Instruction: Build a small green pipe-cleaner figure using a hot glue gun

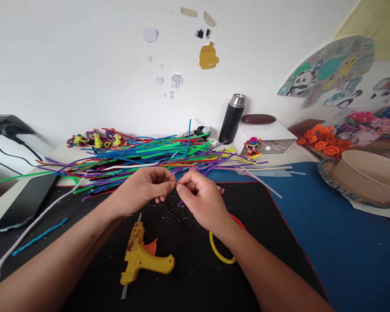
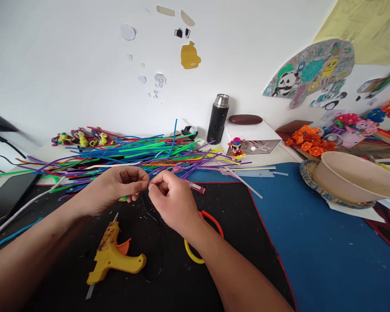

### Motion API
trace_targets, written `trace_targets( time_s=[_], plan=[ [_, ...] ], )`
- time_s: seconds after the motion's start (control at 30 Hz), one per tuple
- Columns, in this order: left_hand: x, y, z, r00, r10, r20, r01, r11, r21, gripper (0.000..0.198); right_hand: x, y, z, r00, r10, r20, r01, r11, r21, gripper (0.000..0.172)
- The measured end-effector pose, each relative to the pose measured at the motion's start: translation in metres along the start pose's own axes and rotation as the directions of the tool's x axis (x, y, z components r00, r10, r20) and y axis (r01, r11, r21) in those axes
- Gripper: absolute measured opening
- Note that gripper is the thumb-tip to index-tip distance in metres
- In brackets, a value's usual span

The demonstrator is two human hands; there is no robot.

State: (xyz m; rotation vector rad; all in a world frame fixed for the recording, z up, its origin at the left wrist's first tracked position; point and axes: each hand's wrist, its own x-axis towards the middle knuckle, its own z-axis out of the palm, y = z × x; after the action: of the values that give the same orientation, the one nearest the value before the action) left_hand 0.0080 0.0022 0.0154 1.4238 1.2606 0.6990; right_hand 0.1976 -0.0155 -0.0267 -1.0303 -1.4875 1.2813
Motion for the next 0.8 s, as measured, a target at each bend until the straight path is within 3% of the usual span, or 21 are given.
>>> trace_targets(
  time_s=[0.4,0.8],
  plan=[
    [0.0011,-0.0055,0.0048,0.999,-0.038,0.022,0.041,0.988,-0.152,0.024,-0.0005,-0.0008,-0.0015,0.996,0.064,0.056,-0.070,0.991,0.116,0.014],
    [-0.0004,-0.0034,-0.0013,0.998,0.031,-0.059,-0.039,0.989,-0.141,0.033,0.0047,-0.0018,-0.0082,0.988,0.102,0.112,-0.126,0.962,0.242,0.026]
  ],
)
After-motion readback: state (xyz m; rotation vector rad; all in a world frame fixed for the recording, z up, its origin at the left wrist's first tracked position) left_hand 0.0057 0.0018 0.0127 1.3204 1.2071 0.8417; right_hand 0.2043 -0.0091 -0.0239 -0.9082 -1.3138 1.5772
